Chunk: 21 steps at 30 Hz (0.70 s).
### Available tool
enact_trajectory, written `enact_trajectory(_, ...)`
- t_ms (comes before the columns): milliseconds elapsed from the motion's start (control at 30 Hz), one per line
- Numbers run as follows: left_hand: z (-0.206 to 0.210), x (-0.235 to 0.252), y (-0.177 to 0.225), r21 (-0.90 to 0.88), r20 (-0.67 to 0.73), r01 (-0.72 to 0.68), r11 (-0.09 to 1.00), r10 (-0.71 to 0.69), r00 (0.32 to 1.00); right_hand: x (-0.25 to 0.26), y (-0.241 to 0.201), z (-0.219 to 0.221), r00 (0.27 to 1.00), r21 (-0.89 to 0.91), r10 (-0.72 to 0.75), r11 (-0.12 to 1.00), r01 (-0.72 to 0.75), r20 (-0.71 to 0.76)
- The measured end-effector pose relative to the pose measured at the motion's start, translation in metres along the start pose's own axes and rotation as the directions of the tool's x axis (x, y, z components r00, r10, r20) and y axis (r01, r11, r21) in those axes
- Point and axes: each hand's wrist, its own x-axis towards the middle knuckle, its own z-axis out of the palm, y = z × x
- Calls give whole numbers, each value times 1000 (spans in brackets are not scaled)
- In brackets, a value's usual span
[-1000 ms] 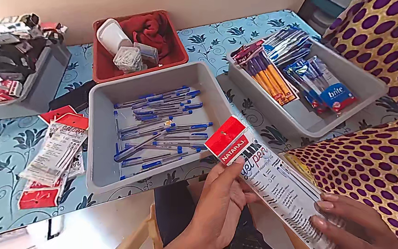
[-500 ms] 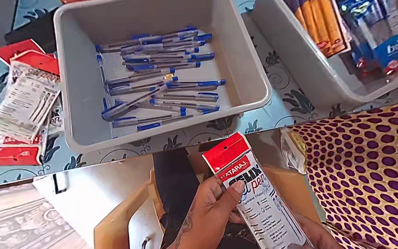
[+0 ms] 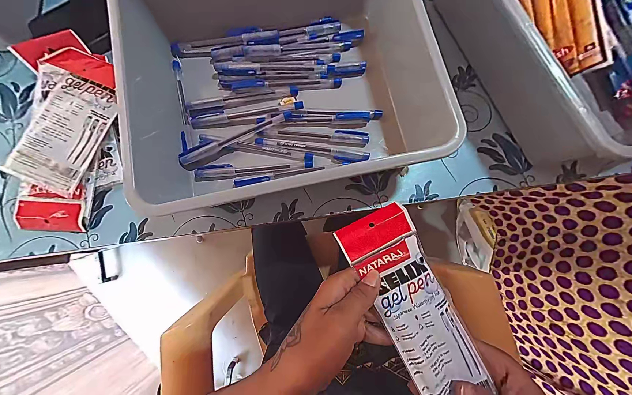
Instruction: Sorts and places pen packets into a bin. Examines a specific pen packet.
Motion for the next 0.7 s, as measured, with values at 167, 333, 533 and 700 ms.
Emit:
enact_trajectory(167,2,4,3,0,8,-16,1000,16,1000,-2,1,-3,1000,4,-10,1000,10,-12)
enact_trajectory(333,12,14,11,79,-85,-8,997,14,996,-3,-1,-5,999,33,-29,999,30,-20)
enact_trajectory(533,33,25,23,205,-31,-157,966,167,986,-4,-13,-19,994,69,-108,992,107,15)
enact_trajectory(700,28,55,34,678,441,-718,156,696,567,0,-51,-39,972,362,-162,928,91,172)
